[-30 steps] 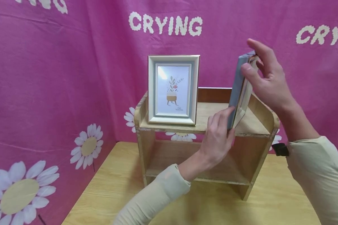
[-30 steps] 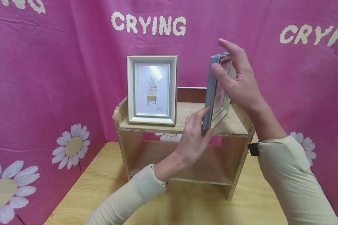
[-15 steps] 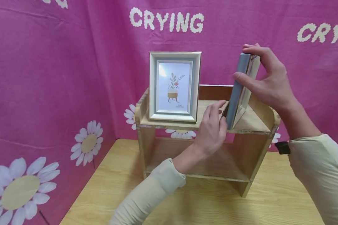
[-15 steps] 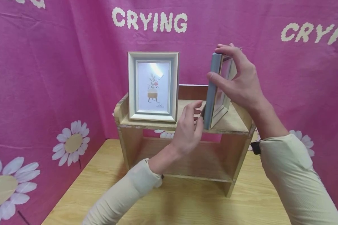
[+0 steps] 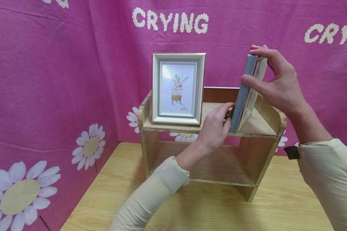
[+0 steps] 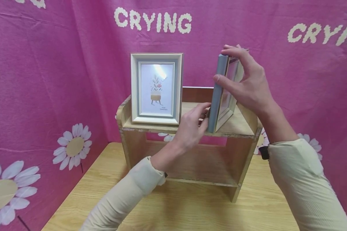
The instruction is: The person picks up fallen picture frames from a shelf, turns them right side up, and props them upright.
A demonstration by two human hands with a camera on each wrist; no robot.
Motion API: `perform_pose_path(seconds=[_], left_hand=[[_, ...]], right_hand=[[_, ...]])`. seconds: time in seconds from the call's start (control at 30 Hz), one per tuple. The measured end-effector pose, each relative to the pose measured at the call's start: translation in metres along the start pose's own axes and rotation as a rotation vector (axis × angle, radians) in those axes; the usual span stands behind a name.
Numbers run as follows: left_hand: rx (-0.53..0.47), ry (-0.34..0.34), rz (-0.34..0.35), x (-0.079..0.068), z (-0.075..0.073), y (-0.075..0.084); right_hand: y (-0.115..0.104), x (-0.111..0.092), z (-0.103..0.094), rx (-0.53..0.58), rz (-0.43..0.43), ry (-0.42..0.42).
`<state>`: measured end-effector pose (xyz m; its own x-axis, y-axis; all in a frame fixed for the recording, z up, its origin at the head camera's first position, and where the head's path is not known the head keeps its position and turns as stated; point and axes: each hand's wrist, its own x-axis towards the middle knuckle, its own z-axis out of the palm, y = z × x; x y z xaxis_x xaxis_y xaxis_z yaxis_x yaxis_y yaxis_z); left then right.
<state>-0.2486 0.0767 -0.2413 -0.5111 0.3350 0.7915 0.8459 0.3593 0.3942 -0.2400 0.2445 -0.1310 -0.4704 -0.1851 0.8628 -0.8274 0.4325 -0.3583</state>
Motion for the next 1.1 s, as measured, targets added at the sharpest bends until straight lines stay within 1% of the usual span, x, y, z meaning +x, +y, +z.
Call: perform_pose_path(seconds=[0.1, 0.23, 0.4, 0.63, 0.73, 0.87, 1.0, 1.1], left_hand=[[0.038, 0.0, 0.002, 0.001, 0.0, 0.0], [0.063, 0.003, 0.007, 0.002, 0.0, -0.001], [0.058, 0.01, 0.006, 0.001, 0.001, -0.001], [0.065, 0.031, 0.013, 0.0, -0.003, -0.003], [0.063, 0.035, 0.02, 0.0, -0.003, -0.003], [0.051, 0.028, 0.009, -0.001, -0.003, -0.004], [0.066, 0.022, 0.003, -0.001, -0.005, -0.005], [0.074, 0.026, 0.013, 0.0, -0.007, -0.006]], right_hand=[[-0.001, 0.0, -0.001, 0.008, 0.005, -0.013], [-0.002, 0.002, -0.004, 0.028, 0.039, -0.035], [-0.005, 0.006, -0.004, 0.037, 0.062, -0.064], [-0.008, 0.012, -0.004, 0.001, 0.048, -0.113], [-0.008, 0.011, -0.006, -0.048, 0.034, -0.113], [-0.008, 0.012, -0.008, -0.106, 0.014, -0.122], [-0.009, 0.014, -0.01, -0.109, 0.002, -0.154], [-0.009, 0.016, -0.011, -0.092, 0.017, -0.185]])
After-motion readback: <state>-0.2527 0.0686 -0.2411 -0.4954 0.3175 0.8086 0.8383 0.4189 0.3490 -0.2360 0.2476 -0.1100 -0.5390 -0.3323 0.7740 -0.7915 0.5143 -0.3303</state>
